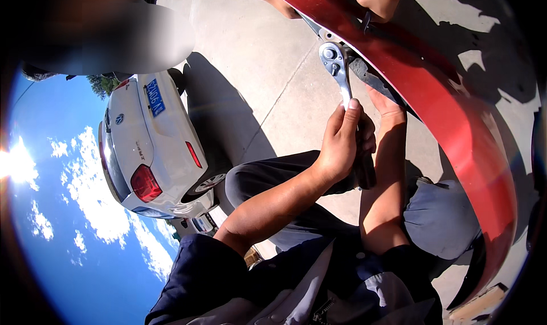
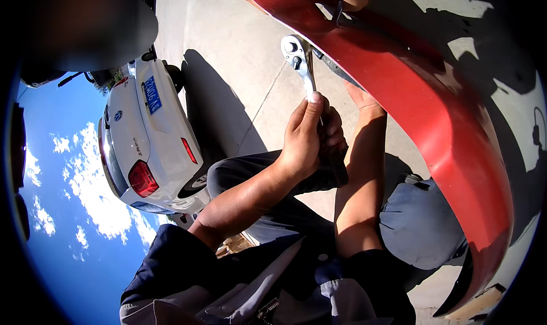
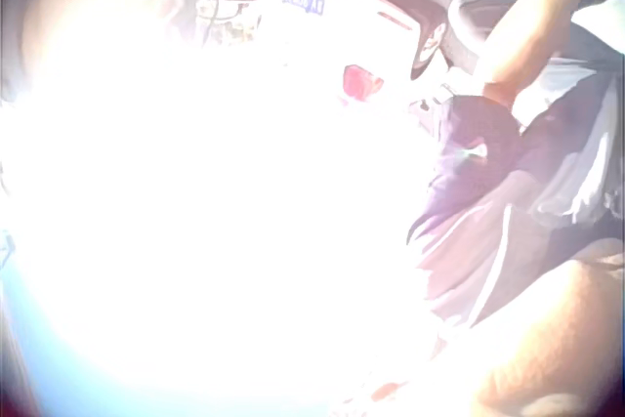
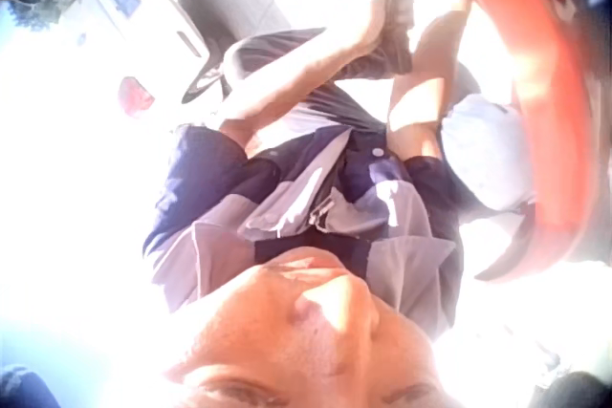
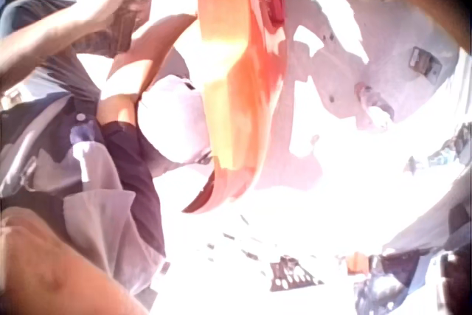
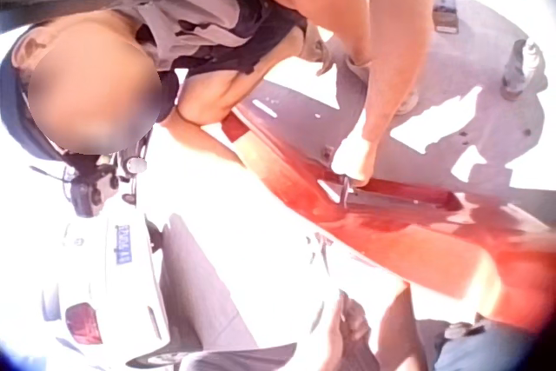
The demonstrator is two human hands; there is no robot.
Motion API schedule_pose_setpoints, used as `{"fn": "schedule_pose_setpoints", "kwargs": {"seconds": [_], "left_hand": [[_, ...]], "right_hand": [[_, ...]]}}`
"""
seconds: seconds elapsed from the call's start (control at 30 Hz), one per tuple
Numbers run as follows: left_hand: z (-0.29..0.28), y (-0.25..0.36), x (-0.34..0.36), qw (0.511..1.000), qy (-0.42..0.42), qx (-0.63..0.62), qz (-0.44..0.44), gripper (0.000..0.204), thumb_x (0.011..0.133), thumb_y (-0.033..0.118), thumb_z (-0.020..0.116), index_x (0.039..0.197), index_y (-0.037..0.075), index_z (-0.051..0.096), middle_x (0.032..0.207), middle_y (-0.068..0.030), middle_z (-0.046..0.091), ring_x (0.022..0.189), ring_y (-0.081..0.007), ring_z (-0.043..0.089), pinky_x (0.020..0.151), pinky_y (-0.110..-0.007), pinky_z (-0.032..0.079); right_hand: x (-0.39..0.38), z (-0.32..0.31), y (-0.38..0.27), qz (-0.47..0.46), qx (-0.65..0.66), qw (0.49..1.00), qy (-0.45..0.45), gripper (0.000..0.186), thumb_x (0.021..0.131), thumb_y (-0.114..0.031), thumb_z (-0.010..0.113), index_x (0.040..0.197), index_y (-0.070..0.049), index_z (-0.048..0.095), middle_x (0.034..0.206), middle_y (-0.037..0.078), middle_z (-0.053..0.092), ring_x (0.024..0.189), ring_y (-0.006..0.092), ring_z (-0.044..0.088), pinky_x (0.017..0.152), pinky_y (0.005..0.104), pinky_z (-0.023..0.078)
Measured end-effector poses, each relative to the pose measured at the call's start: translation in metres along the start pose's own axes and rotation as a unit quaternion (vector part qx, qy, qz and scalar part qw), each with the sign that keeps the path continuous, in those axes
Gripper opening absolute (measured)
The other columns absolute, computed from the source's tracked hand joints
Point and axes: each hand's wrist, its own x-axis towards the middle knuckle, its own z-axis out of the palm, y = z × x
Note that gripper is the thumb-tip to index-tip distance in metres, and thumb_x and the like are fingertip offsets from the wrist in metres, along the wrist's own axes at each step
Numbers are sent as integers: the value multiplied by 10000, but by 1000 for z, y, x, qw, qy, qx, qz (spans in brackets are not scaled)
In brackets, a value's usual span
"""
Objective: The person works on a car bumper by tightening bolts with a socket wrench and applying spray from a can while another person helps hold the part.
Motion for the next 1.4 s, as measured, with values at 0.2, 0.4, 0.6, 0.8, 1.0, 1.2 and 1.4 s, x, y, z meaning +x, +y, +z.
{"fn": "schedule_pose_setpoints", "kwargs": {"seconds": [0.2, 0.4, 0.6, 0.8, 1.0, 1.2, 1.4], "left_hand": [[-55, 43, 9, 949, -116, 294, 14, 364, 1078, 421, 408, 915, 99, 452, 631, -13, 443, 510, -110, 435, 510, -279, 412], [-103, 163, 75, 467, -115, 837, 260, 254, 975, 287, 632, 961, 37, 594, 705, -135, 658, 577, -314, 631, 529, -400, 478], [-66, 31, 6, 970, -4, 243, 13, 213, 1052, 277, 517, 944, 98, 475, 654, -15, 401, 535, -130, 411, 530, -307, 393], [-18, 15, 9, 998, -49, -1, -35, 254, 1073, 338, 452, 923, 133, 447, 637, 24, 329, 507, -109, 335, 489, -286, 348], [-96, 140, 58, 442, -99, 853, 259, 258, 1004, 292, 590, 996, 43, 524, 636, -129, 604, 550, -286, 616, 517, -394, 477], [-82, 80, 38, 813, -13, 579, 58, 216, 1038, 262, 545, 951, 71, 497, 691, -27, 492, 569, -167, 483, 548, -322, 418], [-18, 12, 2, 999, -24, -34, 3, 283, 1086, 338, 423, 921, 109, 434, 700, 10, 363, 576, -101, 337, 590, -276, 369]], "right_hand": [[0, 0, -15, -325, -945, -11, -28, 347, 1020, -242, 445, 1288, -47, 544, 1303, 138, 585, 1200, 233, 552, 1051, 349, 453], [6, -8, -29, -305, -912, -274, -15, 352, 1015, -238, 460, 1297, -40, 534, 1314, 139, 578, 1209, 235, 548, 1058, 353, 450], [4, -7, -34, -305, -905, -295, -24, 360, 1011, -234, 474, 1306, -34, 525, 1326, 141, 571, 1218, 237, 544, 1065, 358, 447], [3, -8, -32, -297, -905, -302, -37, 370, 1006, -230, 488, 1315, -28, 515, 1338, 143, 565, 1227, 239, 541, 1072, 363, 444], [7, -5, -33, -297, -907, -296, -47, 381, 1002, -226, 503, 1323, -22, 506, 1350, 144, 558, 1236, 240, 537, 1078, 368, 441], [1, -6, -24, -296, -905, -300, -50, 394, 997, -222, 517, 1332, -16, 497, 1362, 146, 552, 1245, 242, 533, 1085, 373, 438], [-6, -2, -39, -316, -903, -289, -33, 408, 993, -218, 532, 1341, -10, 487, 1374, 148, 545, 1254, 244, 530, 1092, 378, 435]]}}
